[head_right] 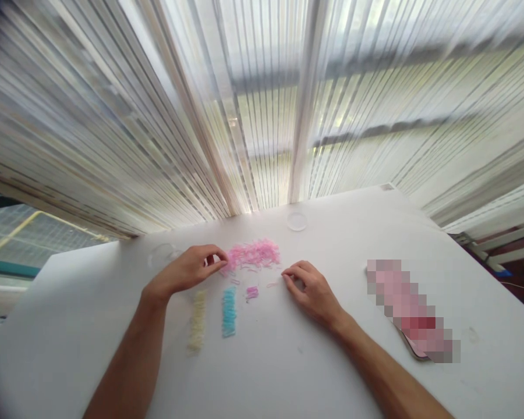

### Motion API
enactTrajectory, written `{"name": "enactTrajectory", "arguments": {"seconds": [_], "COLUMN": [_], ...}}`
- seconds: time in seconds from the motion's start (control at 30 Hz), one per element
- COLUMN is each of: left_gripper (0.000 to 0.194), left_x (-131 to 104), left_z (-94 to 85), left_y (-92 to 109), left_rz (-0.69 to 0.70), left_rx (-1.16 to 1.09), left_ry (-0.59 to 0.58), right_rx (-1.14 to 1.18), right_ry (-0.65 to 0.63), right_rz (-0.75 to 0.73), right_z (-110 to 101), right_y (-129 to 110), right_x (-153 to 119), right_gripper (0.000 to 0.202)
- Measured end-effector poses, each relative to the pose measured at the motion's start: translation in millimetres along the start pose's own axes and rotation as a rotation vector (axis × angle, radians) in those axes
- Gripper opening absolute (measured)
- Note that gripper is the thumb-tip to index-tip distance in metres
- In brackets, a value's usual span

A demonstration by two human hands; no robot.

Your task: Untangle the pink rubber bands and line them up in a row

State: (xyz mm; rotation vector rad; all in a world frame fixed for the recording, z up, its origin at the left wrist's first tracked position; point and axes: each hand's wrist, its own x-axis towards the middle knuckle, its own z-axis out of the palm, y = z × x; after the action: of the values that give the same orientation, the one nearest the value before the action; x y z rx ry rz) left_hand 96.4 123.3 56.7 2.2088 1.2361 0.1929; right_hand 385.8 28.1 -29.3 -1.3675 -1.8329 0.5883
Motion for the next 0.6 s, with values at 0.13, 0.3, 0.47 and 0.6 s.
{"name": "enactTrajectory", "arguments": {"seconds": [0.13,0.3,0.47,0.6], "left_gripper": [0.024,0.023,0.018,0.02], "left_x": [-7.5,-12.5,-7.0,-2.6], "left_z": [-2.7,7.2,21.3,29.1], "left_y": [1.3,-0.9,2.1,4.9], "left_rz": [-0.043,-0.049,-0.035,-0.026], "left_rx": [-0.085,-0.003,0.091,0.126], "left_ry": [-0.016,0.045,0.124,0.126], "right_rx": [0.003,0.004,0.006,0.013], "right_ry": [-0.002,-0.004,-0.01,-0.012], "right_rz": [-0.003,-0.006,-0.01,-0.005], "right_z": [0.9,1.2,0.6,1.1], "right_y": [1.2,2.7,3.0,3.4], "right_x": [0.3,-0.2,-1.0,-0.3], "right_gripper": [0.015,0.016,0.016,0.016]}}
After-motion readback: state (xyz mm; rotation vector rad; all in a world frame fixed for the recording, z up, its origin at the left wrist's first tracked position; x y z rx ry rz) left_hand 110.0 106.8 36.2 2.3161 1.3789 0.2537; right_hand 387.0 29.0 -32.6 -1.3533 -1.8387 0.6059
